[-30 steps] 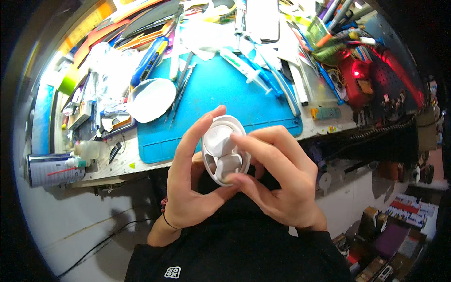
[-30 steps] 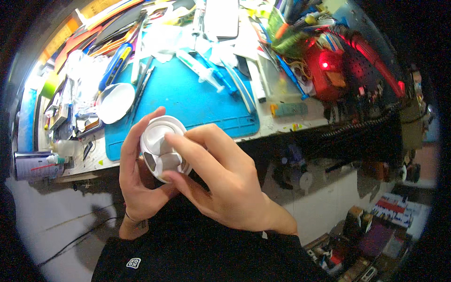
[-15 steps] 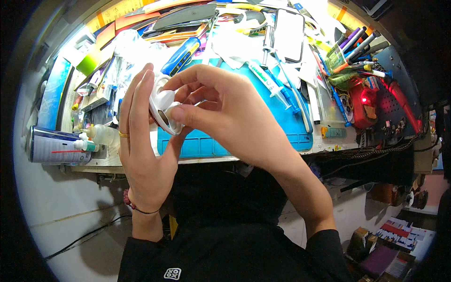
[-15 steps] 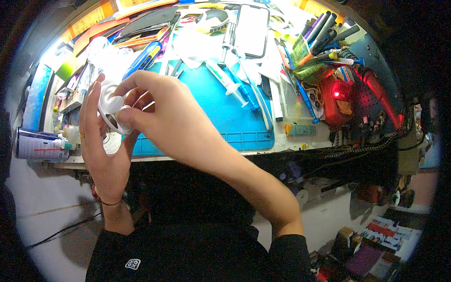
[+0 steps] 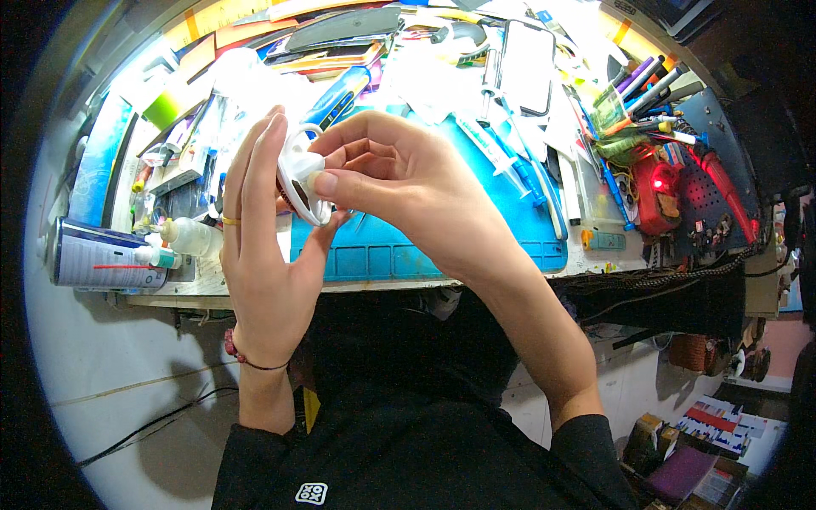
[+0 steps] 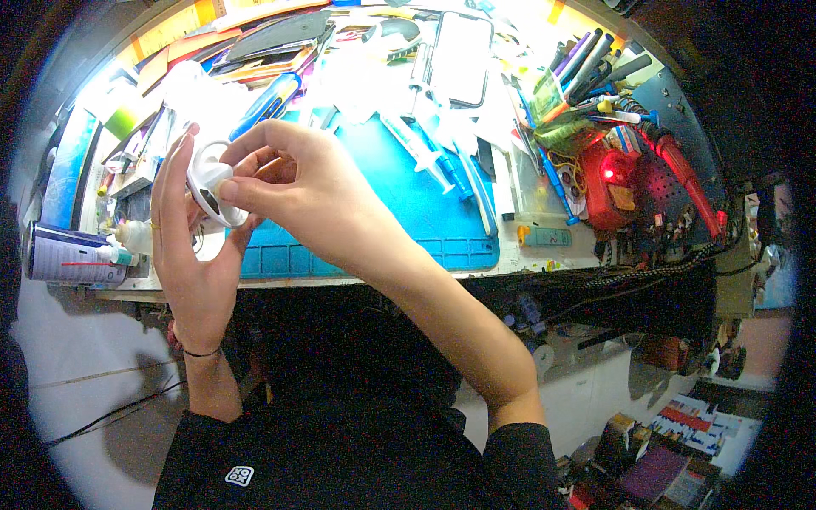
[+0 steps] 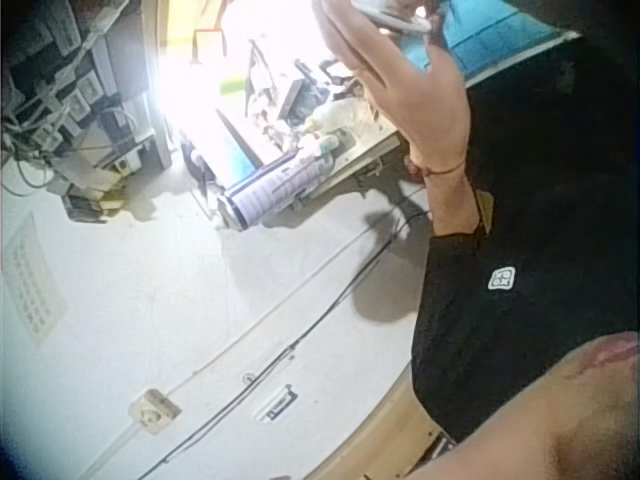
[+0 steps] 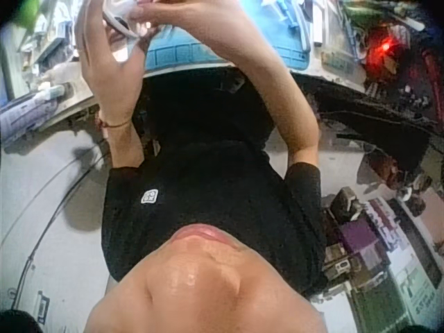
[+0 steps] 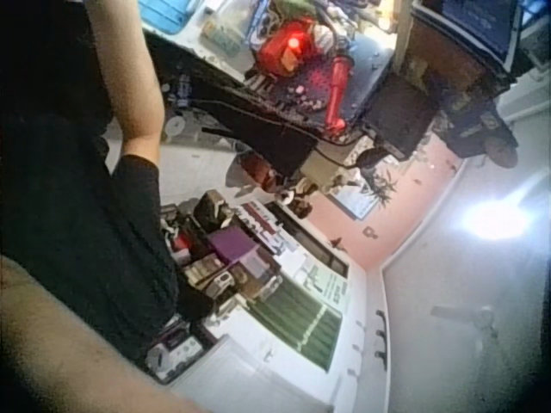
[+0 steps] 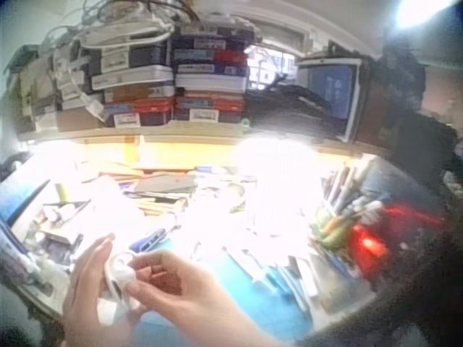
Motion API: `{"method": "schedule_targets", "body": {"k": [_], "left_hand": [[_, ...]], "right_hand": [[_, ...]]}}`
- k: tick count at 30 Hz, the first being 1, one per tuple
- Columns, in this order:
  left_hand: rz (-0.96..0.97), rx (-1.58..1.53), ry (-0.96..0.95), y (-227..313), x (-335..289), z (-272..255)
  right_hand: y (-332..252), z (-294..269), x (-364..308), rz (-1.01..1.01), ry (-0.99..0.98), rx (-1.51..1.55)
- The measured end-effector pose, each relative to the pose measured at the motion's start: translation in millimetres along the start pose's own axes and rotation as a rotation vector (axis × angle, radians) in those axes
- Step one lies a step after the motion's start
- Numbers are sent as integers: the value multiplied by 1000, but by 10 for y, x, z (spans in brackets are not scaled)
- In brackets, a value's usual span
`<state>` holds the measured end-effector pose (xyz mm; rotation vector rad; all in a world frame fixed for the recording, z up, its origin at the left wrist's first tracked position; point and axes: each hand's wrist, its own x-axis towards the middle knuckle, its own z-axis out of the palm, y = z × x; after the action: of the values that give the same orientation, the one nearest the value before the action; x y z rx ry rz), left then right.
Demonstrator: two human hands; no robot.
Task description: The person solders wires to a red circuit board inside a white wireless earbud charging case using a soldering iron. They then connect a USB cable to the board, place the earbuds into the case, and use tweezers to adjust components.
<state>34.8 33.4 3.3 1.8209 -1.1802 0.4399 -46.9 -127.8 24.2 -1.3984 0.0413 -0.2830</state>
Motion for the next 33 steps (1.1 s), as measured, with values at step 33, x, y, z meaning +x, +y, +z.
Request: {"method": "schedule_targets", "body": {"k": [33], "left_hand": [[-120,-75,17,-112,40,-36]], "right_hand": [[123,112,103,-181,57,-243]]}}
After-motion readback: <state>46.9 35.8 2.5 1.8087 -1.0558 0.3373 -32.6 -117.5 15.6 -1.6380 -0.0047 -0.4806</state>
